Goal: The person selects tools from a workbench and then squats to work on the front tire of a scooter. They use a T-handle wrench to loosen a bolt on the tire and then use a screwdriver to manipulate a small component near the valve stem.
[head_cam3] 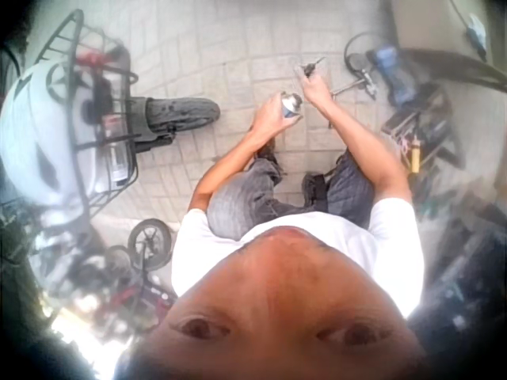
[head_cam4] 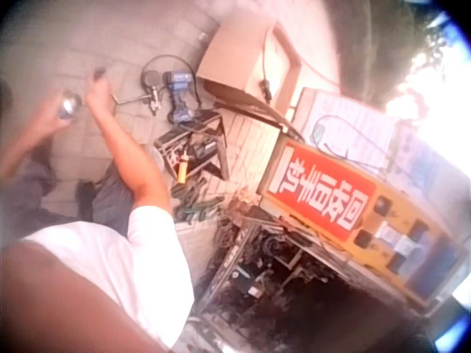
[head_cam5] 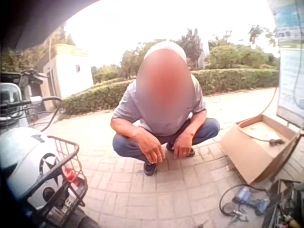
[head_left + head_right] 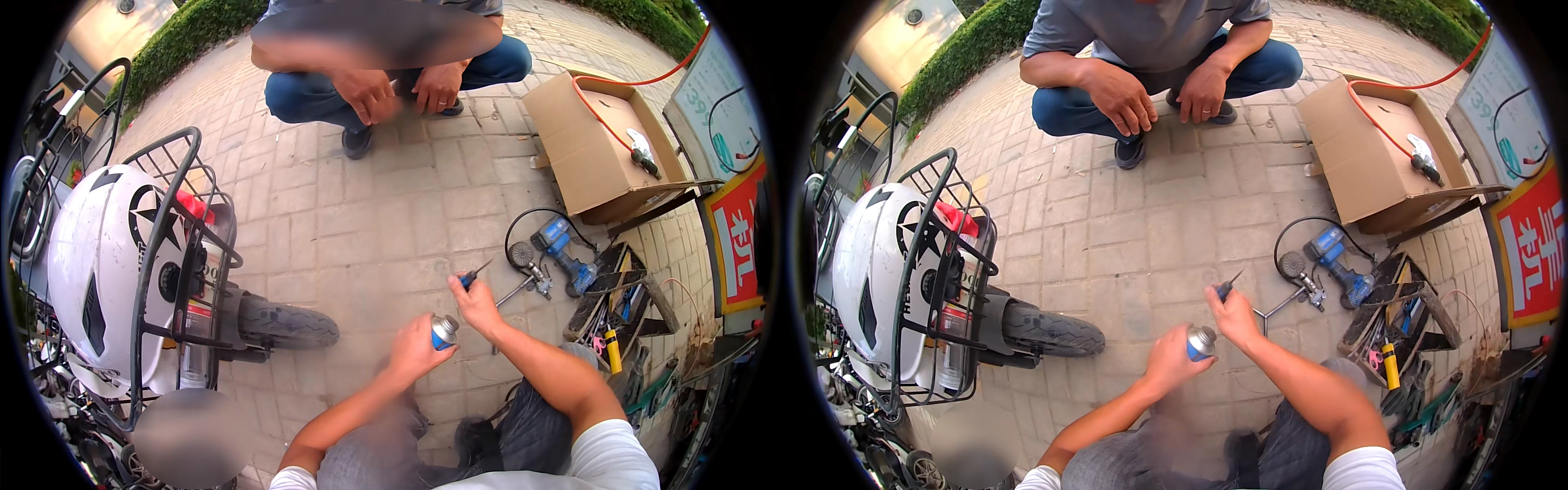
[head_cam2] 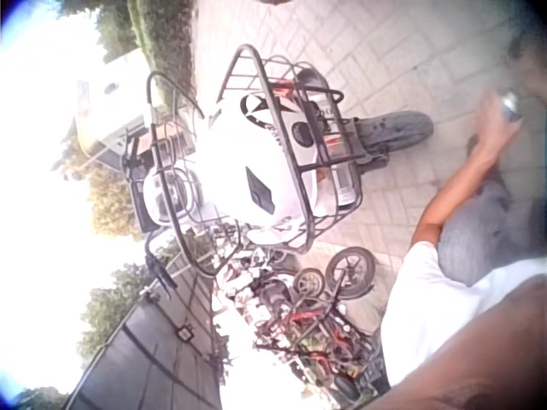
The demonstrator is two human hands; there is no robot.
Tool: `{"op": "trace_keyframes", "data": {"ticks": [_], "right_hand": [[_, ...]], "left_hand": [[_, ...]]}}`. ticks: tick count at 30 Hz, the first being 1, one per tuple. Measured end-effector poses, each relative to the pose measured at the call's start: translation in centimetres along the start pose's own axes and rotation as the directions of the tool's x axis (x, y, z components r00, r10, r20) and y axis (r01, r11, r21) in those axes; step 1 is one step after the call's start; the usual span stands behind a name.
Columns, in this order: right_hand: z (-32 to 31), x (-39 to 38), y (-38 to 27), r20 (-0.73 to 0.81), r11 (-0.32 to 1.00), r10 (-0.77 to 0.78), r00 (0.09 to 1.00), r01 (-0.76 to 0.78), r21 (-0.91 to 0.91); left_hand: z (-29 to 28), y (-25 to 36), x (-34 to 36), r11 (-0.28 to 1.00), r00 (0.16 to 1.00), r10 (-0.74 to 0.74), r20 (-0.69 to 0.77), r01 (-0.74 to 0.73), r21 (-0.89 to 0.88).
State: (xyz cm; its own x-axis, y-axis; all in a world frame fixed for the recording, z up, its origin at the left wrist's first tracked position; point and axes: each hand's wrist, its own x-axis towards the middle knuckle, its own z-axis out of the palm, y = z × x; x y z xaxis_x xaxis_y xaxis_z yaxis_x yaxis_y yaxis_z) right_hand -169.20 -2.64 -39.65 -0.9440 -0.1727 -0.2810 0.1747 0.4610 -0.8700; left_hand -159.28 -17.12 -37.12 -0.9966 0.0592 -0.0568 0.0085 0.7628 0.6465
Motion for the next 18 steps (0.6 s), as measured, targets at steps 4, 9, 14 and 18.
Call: {"op": "trace_keyframes", "data": {"ticks": [4, 9, 14, 18], "right_hand": [[0.8, -1.5, -0.6, 0.110, 0.952, 0.108, 0.988, -0.071, -0.297], [-0.2, -2.7, -3.7, 0.176, 0.891, 0.102, 0.979, -0.011, -0.454], [0.0, -2.1, -1.8, 0.226, 0.864, 0.176, 0.958, -0.040, -0.501], [0.0, -1.6, -1.0, 0.272, 0.881, 0.268, 0.924, -0.121, -0.456]], "left_hand": [[-0.1, 0.9, 1.0, 0.994, 0.998, -0.003, 0.067, -0.004, 0.105], [0.5, 0.6, 0.8, 0.988, 1.000, 0.010, 0.022, -0.013, 0.152], [1.1, 0.7, 0.8, 0.983, 1.000, 0.026, 0.014, -0.028, 0.183], [1.4, 1.0, 1.3, 0.981, 1.000, 0.023, 0.004, -0.023, 0.194]]}}
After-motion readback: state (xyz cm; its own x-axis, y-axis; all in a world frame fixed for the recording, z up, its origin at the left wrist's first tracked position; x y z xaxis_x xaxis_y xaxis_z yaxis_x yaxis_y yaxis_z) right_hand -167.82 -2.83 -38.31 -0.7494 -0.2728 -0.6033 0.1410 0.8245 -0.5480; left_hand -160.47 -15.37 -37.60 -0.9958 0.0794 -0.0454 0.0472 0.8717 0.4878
